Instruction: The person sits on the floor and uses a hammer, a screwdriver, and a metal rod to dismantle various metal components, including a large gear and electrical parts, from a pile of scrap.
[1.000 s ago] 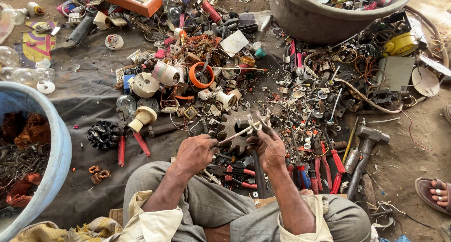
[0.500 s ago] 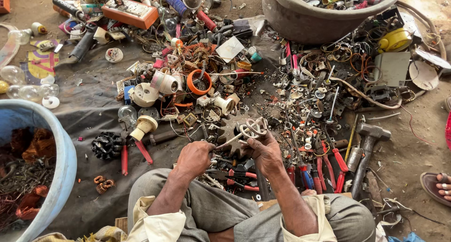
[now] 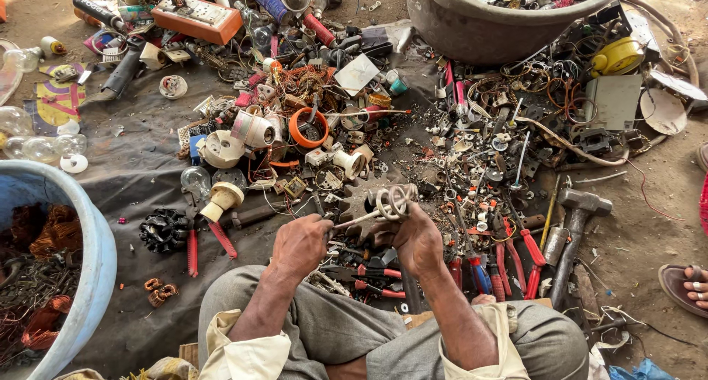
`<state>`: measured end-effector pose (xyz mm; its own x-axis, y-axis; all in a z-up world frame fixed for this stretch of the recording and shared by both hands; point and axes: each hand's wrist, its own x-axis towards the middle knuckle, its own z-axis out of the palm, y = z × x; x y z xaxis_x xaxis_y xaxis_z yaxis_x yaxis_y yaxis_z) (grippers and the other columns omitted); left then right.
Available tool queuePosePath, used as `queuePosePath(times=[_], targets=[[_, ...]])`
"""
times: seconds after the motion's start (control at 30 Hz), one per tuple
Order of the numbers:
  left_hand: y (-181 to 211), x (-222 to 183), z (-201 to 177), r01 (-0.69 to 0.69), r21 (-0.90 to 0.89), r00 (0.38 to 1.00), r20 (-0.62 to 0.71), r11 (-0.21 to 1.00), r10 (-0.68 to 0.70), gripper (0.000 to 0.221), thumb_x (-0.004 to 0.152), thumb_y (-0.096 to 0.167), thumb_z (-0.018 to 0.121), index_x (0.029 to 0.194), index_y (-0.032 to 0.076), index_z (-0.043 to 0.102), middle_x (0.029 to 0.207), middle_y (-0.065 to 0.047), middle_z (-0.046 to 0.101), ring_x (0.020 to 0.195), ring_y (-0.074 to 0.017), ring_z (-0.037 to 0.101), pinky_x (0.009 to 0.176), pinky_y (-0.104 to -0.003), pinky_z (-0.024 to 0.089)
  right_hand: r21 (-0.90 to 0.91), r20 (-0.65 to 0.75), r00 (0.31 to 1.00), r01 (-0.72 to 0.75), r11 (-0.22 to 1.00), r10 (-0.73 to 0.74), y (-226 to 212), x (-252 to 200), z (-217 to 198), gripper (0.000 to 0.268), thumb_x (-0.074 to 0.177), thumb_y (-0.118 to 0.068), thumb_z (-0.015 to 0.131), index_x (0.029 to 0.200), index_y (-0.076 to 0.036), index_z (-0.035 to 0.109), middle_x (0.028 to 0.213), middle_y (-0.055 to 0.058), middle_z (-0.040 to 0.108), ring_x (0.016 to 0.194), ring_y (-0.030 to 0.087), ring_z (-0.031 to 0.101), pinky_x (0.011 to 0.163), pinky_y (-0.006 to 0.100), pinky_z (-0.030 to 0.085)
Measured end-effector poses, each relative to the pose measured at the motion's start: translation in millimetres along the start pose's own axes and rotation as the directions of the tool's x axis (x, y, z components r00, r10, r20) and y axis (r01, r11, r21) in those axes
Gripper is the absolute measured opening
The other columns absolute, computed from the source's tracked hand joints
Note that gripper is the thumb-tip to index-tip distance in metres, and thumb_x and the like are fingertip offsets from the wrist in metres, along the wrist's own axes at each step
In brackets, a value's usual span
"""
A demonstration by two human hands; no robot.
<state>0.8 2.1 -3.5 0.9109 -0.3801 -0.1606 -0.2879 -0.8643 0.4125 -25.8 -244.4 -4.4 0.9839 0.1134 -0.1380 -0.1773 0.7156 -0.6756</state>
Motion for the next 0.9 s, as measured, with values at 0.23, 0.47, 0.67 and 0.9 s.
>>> queuePosePath(times=[0.23, 0.47, 0.67, 0.9], targets=[[-2.5, -1.7, -0.6, -0.032, -0.022, 0.996, -0.083, 0.999, 0.031, 0.020, 0.096, 0.022, 0.063, 0.106, 0.011, 0.077, 0.084, -0.006, 0.069, 0.076, -0.0219, 0.069, 0.069, -0.037, 0.058, -0.005, 0.028, 1.000, 0.002, 1.000, -0.002, 5.8, 0.8, -17.7, 0.036, 0.109, -0.024, 0.049, 0.127, 0.005, 0.056, 0.107, 0.025, 0.071, 0.087, 0.033, 0.076, 0.074, 0.049, 0.066], [0.1, -3.1, 1.8, -0.213, -0.078, 0.942, -0.281, 0.974, 0.183, 0.025, 0.095, 0.029, 0.063, 0.098, 0.008, 0.075, 0.077, -0.005, 0.064, 0.069, -0.0199, 0.064, 0.061, -0.035, 0.054, -0.010, 0.010, 0.999, 0.050, 0.999, -0.050, 7.8, 4.5, -20.0, 0.039, 0.110, -0.031, 0.052, 0.117, 0.007, 0.061, 0.113, 0.028, 0.071, 0.081, 0.031, 0.076, 0.067, 0.047, 0.067], [3.9, 0.4, 5.8, -0.193, 0.048, 0.918, -0.343, 0.980, 0.197, 0.054, 0.095, 0.061, 0.053, 0.074, 0.012, 0.064, 0.062, 0.000, 0.055, 0.051, -0.0138, 0.049, 0.044, -0.033, 0.042, -0.116, -0.116, 0.992, -0.060, 0.991, 0.047, 2.7, 6.8, -14.4, 0.044, 0.108, -0.035, 0.047, 0.122, 0.005, 0.061, 0.106, 0.025, 0.069, 0.080, 0.031, 0.077, 0.067, 0.044, 0.067], [10.2, 1.1, 12.9, -0.108, -0.050, 0.929, -0.362, 0.993, 0.082, 0.057, 0.100, 0.063, 0.047, 0.075, 0.014, 0.063, 0.058, 0.001, 0.056, 0.045, -0.0122, 0.050, 0.038, -0.031, 0.040, -0.166, -0.149, 0.987, 0.033, 0.986, -0.058, -6.1, 8.8, -8.1, 0.045, 0.104, -0.023, 0.043, 0.141, 0.003, 0.047, 0.107, 0.021, 0.074, 0.086, 0.028, 0.077, 0.074, 0.039, 0.068]])
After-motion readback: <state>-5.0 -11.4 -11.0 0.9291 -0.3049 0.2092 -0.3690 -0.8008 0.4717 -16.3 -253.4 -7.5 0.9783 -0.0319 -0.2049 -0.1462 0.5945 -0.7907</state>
